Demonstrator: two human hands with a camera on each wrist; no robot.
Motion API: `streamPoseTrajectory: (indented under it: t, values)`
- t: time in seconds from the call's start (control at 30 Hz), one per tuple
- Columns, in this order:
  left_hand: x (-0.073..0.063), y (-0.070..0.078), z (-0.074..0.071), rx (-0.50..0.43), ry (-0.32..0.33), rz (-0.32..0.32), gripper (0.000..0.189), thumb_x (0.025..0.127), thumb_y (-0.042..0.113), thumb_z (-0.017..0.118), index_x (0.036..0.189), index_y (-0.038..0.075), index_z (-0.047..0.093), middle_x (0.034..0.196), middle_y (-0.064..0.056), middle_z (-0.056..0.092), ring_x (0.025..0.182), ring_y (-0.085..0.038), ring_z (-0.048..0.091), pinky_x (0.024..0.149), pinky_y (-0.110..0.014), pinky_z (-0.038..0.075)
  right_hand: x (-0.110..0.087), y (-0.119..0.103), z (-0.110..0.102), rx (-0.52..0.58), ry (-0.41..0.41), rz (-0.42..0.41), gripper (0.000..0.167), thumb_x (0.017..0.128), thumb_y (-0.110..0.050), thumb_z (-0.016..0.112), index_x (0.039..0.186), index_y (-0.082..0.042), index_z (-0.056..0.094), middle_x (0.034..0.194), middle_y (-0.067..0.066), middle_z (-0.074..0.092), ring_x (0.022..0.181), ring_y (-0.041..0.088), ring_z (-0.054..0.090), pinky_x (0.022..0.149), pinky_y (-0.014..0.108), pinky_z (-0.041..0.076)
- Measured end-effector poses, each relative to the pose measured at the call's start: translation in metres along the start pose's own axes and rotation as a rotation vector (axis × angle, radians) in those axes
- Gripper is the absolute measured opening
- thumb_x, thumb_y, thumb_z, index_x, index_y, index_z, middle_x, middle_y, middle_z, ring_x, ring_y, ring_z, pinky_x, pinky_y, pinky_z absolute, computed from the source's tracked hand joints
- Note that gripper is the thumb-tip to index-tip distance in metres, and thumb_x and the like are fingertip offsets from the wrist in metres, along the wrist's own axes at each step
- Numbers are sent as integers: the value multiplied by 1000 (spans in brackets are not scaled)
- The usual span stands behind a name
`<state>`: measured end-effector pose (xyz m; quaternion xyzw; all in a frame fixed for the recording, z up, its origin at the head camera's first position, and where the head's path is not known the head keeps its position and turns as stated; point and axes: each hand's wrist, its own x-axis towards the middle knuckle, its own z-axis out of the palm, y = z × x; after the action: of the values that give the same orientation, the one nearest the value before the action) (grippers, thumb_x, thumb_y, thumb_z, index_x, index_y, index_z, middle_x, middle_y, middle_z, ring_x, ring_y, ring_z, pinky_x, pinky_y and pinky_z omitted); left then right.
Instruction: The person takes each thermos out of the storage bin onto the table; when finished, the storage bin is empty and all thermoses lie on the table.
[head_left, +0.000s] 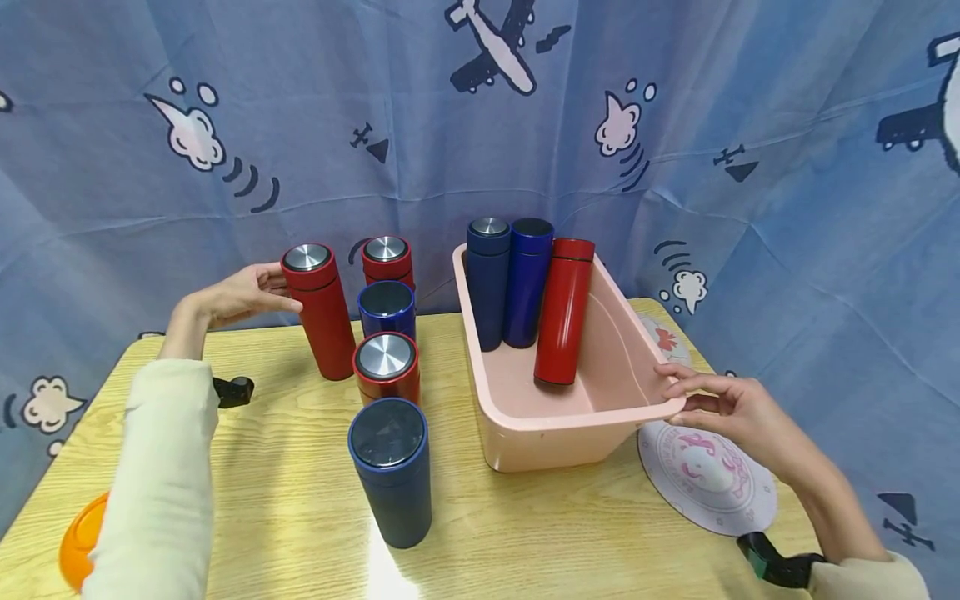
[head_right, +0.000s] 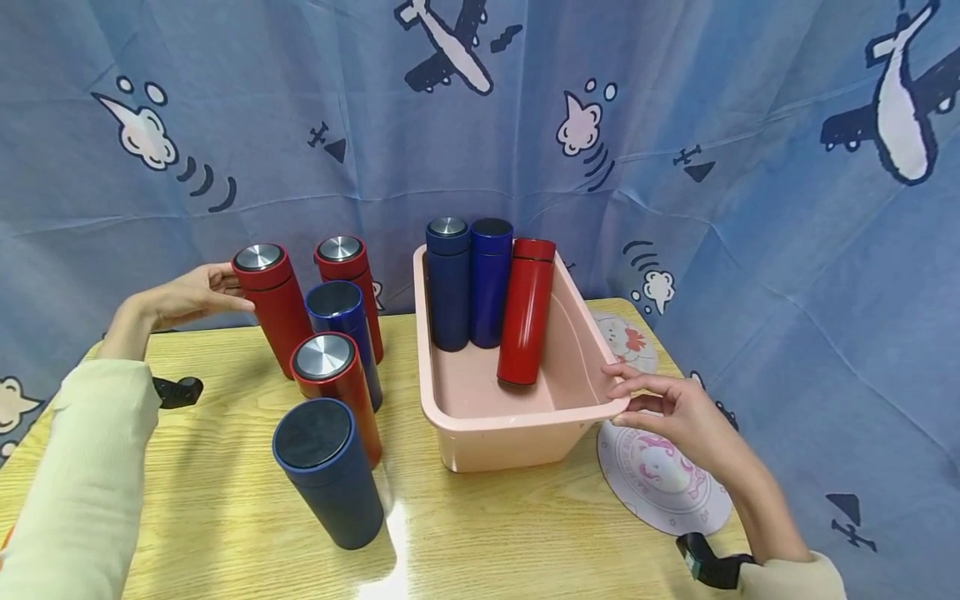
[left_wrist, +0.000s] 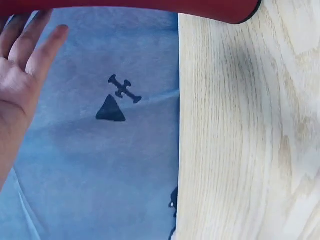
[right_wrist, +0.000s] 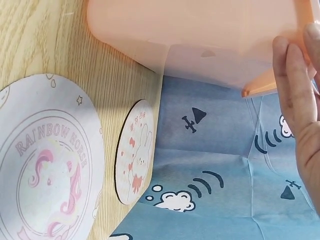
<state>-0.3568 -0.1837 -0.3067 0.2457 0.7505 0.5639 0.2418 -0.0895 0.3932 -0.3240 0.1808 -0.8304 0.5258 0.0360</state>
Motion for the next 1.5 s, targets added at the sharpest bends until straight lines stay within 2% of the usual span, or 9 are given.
streamPoseTrajectory:
  t: [0.13, 0.27, 0.37, 0.5, 0.7, 0.93, 1.1, 1.27, 1.5]
  values:
    - [-16, 2, -6, -23, 54, 24, 73, 92, 0, 59, 152, 3, 18, 150, -7, 35, 122, -4, 49, 94, -22, 47, 3, 0, 1, -8, -4, 1, 28, 81, 14, 66, 109, 11, 63, 131, -11, 57, 97, 7, 66, 70, 21, 56]
    - [-39, 8, -16, -49, 81, 94, 59, 95, -3, 54, 149, 8, 33, 137, 12, 50, 114, -1, 56, 90, -23, 50, 5, 0, 1, -34, -7, 20, 28, 81, 12, 67, 109, 11, 63, 131, -14, 57, 99, 6, 66, 71, 22, 56]
    - [-55, 17, -21, -100, 108, 138, 54, 95, -8, 51, 144, 14, 45, 129, 16, 57, 112, -4, 59, 87, -25, 53, 6, 0, 0, -47, -8, 37, 28, 81, 12, 67, 109, 13, 63, 131, -15, 56, 101, 5, 65, 72, 23, 56]
    - [-70, 36, -21, -132, 204, 154, 51, 93, -10, 52, 133, 21, 56, 123, 14, 62, 106, -5, 62, 82, -25, 55, 7, 1, 0, -54, -6, 34, 28, 81, 13, 67, 108, 14, 62, 131, -14, 57, 105, 3, 62, 73, 22, 56]
    - [-81, 79, -12, -206, 270, 168, 44, 93, -9, 53, 124, 22, 62, 119, 10, 65, 102, -8, 64, 78, -26, 56, 8, 4, 0, -48, -9, 27, 27, 81, 13, 66, 108, 13, 63, 132, -12, 57, 106, 3, 62, 74, 21, 55]
    - [-63, 148, 7, -349, 268, 180, 39, 91, -6, 58, 125, 13, 61, 117, 0, 67, 99, -17, 67, 75, -31, 57, 9, 6, -4, -14, -5, 15, 28, 81, 15, 65, 110, 14, 61, 132, -10, 57, 106, 5, 63, 77, 21, 55]
    - [-36, 190, 28, -241, 281, 119, 54, 88, 4, 67, 138, 13, 49, 130, 0, 59, 106, -17, 64, 76, -27, 57, 9, 7, -10, 10, 0, 11, 28, 81, 17, 64, 109, 13, 61, 131, -10, 58, 101, 6, 65, 78, 22, 55]
    - [-11, 224, 51, -86, 330, 64, 63, 84, 17, 73, 141, 21, 47, 143, 2, 49, 126, -21, 51, 94, -31, 48, 12, 8, -14, 18, -2, 17, 27, 82, 16, 63, 109, 14, 61, 131, -10, 58, 99, 6, 66, 77, 21, 55]
    - [4, 251, 102, -82, 401, 173, 51, 89, 16, 67, 138, 19, 52, 137, 2, 55, 124, -21, 53, 102, -35, 42, 14, 13, -15, 15, 8, 25, 28, 82, 16, 63, 110, 11, 62, 129, -13, 58, 97, 5, 66, 76, 19, 54]
